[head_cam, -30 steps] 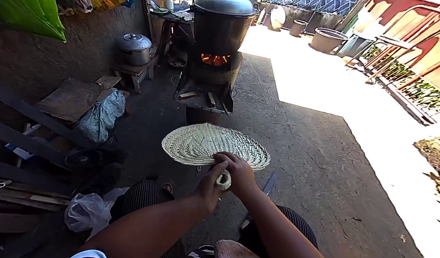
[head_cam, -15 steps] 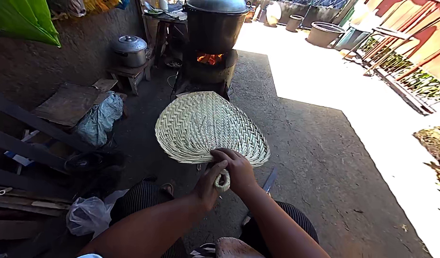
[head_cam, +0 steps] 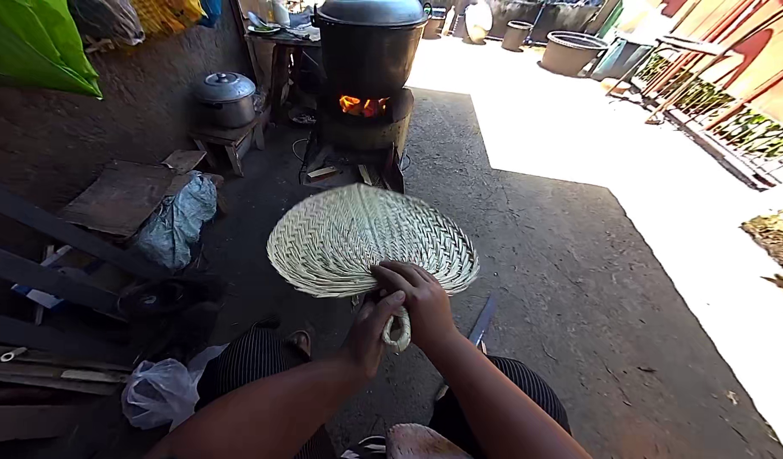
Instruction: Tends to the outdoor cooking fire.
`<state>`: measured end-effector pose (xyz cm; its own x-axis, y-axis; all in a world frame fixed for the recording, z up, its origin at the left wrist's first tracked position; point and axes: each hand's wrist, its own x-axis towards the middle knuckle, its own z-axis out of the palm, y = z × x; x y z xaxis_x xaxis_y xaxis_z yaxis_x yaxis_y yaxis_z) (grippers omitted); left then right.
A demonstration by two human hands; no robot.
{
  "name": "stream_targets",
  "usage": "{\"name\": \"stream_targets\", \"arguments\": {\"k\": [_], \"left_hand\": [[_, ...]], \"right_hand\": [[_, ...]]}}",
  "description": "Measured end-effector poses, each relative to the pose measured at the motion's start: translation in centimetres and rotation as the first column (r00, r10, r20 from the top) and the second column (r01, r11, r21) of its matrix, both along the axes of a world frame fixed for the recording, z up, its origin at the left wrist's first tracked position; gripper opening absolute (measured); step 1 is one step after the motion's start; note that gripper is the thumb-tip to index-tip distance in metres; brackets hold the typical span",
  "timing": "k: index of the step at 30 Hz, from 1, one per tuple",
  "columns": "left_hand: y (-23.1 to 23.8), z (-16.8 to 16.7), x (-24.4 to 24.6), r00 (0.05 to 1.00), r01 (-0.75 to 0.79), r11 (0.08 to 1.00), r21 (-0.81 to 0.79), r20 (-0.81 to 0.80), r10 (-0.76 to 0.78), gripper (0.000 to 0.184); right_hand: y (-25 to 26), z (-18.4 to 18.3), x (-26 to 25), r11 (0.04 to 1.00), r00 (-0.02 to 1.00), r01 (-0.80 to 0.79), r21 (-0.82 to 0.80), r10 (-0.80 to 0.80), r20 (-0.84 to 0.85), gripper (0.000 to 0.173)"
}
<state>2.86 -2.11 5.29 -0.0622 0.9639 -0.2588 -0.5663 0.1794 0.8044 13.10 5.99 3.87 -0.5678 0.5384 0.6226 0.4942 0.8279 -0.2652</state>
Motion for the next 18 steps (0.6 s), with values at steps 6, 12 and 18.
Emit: {"name": "stream_targets", "arguments": {"k": [6,12,18], "left_hand": [[0.49,-0.32,-0.16,1.000,-0.006,0.996,-0.084,0.016,0.007,0.043],[0.09,0.19,-0.53,0.999,0.002,0.999,-0.038,-0.052,-0.004,0.053],[0.21,0.14,-0.54,0.998,-0.013,1.000,-0.022,-0.059,0.012,0.052]], "right_hand": [[-0.05,0.18,0.17,0.988,0.995,0.007,-0.153,0.008,0.095,0.031],[0.14,-0.16,-0.10,1.000,1.000,0.004,-0.013,-0.004,0.012,0.027],[0.12,-0.39,-0.39,0.999,0.999,0.040,0.024,-0.039,-0.037,0.026]]}}
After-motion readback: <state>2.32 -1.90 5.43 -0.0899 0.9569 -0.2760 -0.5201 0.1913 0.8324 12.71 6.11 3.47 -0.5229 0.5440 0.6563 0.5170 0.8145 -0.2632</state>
